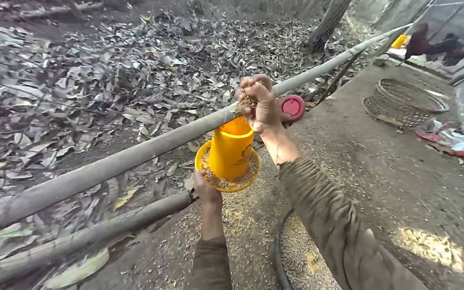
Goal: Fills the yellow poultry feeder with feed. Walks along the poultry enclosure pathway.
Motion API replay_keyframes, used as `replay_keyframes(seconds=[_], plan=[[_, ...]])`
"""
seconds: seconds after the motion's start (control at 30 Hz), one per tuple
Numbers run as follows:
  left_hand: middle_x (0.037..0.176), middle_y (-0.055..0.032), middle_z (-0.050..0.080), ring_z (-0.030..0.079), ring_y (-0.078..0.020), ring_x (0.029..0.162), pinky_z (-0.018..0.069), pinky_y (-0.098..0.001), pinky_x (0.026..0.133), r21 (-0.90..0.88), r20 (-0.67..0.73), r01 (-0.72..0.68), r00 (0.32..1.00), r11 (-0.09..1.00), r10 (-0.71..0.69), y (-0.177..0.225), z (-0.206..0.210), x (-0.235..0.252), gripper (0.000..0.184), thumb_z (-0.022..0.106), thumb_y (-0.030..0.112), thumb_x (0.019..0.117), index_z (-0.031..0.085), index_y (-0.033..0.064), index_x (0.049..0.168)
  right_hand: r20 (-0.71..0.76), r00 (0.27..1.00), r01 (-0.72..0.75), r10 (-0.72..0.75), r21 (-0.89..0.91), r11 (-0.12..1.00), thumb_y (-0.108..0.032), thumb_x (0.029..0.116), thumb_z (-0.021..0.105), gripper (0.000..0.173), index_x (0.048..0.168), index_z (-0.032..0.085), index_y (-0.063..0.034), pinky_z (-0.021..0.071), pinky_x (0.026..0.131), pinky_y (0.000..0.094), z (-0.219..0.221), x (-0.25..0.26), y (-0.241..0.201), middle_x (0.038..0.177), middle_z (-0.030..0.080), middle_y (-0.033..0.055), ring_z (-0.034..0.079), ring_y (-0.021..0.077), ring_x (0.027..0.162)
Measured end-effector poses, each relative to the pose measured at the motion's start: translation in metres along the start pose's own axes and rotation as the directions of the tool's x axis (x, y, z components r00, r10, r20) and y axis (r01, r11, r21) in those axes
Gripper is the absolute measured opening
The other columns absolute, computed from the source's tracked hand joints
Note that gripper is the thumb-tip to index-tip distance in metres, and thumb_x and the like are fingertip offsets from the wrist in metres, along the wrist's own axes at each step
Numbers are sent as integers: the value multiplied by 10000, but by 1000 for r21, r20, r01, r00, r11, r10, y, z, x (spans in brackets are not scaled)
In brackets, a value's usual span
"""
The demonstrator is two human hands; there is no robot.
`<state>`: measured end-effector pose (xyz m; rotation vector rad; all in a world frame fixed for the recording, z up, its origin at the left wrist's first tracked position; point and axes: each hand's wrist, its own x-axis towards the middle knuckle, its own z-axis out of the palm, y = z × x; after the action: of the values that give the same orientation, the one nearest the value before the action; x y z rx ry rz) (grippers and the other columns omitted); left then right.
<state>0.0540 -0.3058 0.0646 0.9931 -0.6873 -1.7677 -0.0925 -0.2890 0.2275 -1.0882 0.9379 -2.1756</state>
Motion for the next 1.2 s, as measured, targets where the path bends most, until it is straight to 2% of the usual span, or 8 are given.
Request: replay_keyframes(seconds=[0.23, 0.5, 0.7, 0.97, 1.03, 1.1, 1.17, 1.2], plan=[[1037, -136, 663, 680, -211, 935, 582, -434, 807, 14, -2, 6, 1000, 1000, -6, -1, -4, -1, 412, 279, 202, 1050, 542, 14, 1305, -92, 995, 21, -39, -188, 982, -12, 933, 397, 200, 931, 576, -99, 550, 707, 263, 19, -2, -6, 888, 660, 15, 653, 106, 806], [922, -101, 652, 674, -195, 860, 578, -424, 767, 12, 7, -6, 1000, 1000, 6, -1, -4, 1, 360, 277, 216, 1062, 580, 35, 1130, 29, 989, 151, -148, -186, 971, 41, 867, 385, 241, 816, 612, -20, 607, 782, 341, 10, 9, 2, 898, 738, 124, 731, 207, 868], [863, -62, 656, 672, -183, 812, 579, -423, 723, 3, 63, 4, 998, 1000, -4, -6, -6, 6, 302, 299, 227, 1053, 567, 89, 1051, -110, 958, 209, -265, -363, 908, 37, 940, 460, 206, 827, 619, -30, 393, 440, 210, 1, 15, 1, 694, 622, 17, 463, 51, 494], [1033, -44, 681, 675, -184, 923, 590, -447, 775, 110, 195, -1, 981, 994, -20, -10, -7, 11, 567, 143, 527, 1078, 556, 171, 1233, -174, 955, -283, 239, -303, 910, -46, 931, 399, 255, 817, 579, -186, 343, 423, 163, -105, -153, -80, 721, 612, -51, 427, 0, 482], [1149, -55, 689, 681, -216, 993, 589, -487, 811, 163, 277, 38, 957, 986, -83, -12, -9, 14, 708, 50, 637, 1037, 545, 217, 1319, -224, 926, -378, 305, -540, 752, -19, 898, 446, 226, 818, 620, -140, 403, 451, 197, -158, -231, -80, 765, 658, -34, 493, 21, 521], [1270, -72, 654, 663, -244, 1086, 576, -514, 872, 163, 330, 65, 937, 984, -117, -12, -5, 13, 761, -12, 653, 1021, 489, 229, 1407, -343, 824, -475, 451, -852, 219, -29, 917, 586, 152, 972, 728, -34, 576, 750, 360, -209, -315, -81, 993, 724, 73, 670, 159, 838], [1377, -99, 608, 628, -282, 1193, 544, -562, 951, 114, 355, 72, 928, 991, -109, -14, 1, 12, 805, -47, 654, 1014, 445, 214, 1474, -563, 634, -516, 530, -818, -253, -200, 930, 706, 288, 1207, 746, -131, 465, 1039, 589, -250, -390, -74, 1373, 628, 116, 570, 325, 1276], [1423, -95, 576, 598, -290, 1246, 520, -580, 990, 112, 377, 62, 921, 992, -100, -15, 0, 11, 832, -73, 673, 996, 416, 223, 1497, -650, 582, -583, 489, -753, -307, -230, 930, 717, 345, 1266, 725, -149, 409, 1087, 634, -266, -421, -72, 1460, 566, 123, 498, 362, 1365]])
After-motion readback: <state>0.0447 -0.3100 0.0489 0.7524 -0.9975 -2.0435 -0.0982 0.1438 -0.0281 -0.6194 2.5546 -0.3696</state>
